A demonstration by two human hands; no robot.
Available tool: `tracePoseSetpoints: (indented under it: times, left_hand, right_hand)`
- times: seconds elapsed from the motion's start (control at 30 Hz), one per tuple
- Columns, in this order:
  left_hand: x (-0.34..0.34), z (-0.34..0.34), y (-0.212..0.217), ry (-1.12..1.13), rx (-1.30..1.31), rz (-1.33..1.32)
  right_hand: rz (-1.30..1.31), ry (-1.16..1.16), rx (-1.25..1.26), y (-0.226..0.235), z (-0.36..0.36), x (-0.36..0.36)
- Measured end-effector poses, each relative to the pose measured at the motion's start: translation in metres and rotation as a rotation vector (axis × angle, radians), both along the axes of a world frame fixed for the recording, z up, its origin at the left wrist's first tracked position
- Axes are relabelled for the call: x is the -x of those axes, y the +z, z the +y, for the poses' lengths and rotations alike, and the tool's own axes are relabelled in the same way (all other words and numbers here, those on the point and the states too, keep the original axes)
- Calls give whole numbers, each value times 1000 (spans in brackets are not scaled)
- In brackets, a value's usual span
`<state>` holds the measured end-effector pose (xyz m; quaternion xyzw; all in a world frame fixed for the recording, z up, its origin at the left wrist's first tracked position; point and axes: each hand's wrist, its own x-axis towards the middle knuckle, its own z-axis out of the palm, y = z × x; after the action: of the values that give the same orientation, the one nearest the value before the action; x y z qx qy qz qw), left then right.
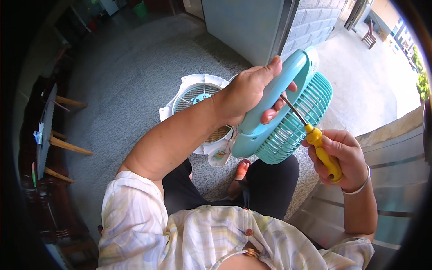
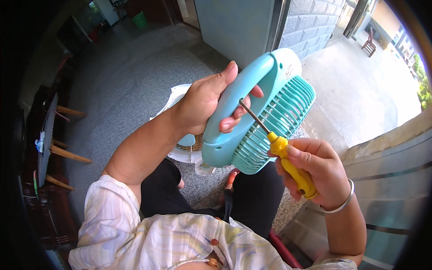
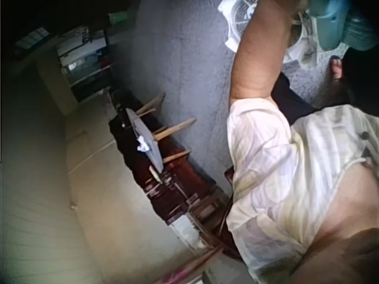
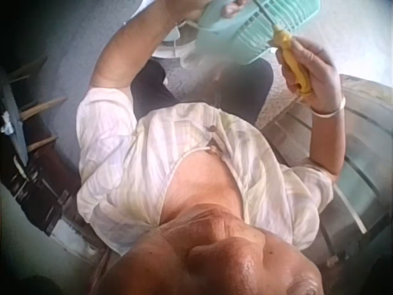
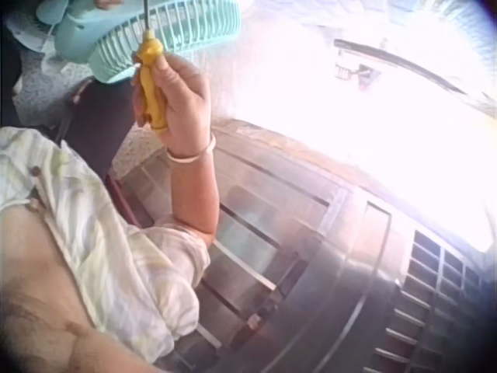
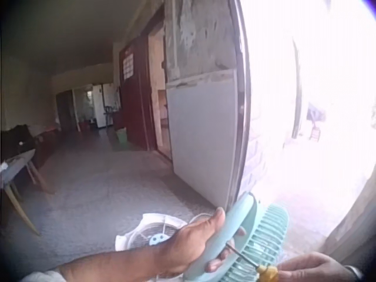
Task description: The person assembles a small fan by fitting the plastic casing and grill components together by hand and securing the parts with screws using a screwdriver.
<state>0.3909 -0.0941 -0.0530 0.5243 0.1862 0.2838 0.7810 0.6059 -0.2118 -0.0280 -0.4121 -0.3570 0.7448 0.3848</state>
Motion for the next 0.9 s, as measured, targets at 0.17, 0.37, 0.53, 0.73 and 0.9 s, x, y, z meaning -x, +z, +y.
tracePoseSetpoints:
  times: [0.17,0.37,0.53,0.73,0.9]
  left_hand:
    - [-5,-1,-4,-3,24,9]
    - [-1,-1,-7,-10,-135,144]
    - [-1,2,-5,-58,-158,157]
    - [-28,14,11,-68,24,54]
    - [-54,15,10,-74,147,179]
  right_hand:
    - [-654,-111,-524,7,-13,7]
    - [-435,-11,-402,1,-6,4]
    - [253,29,-36,-17,2,-6]
    - [90,56,-221,-19,-17,-54]
    - [93,-220,-301,-31,-37,-65]
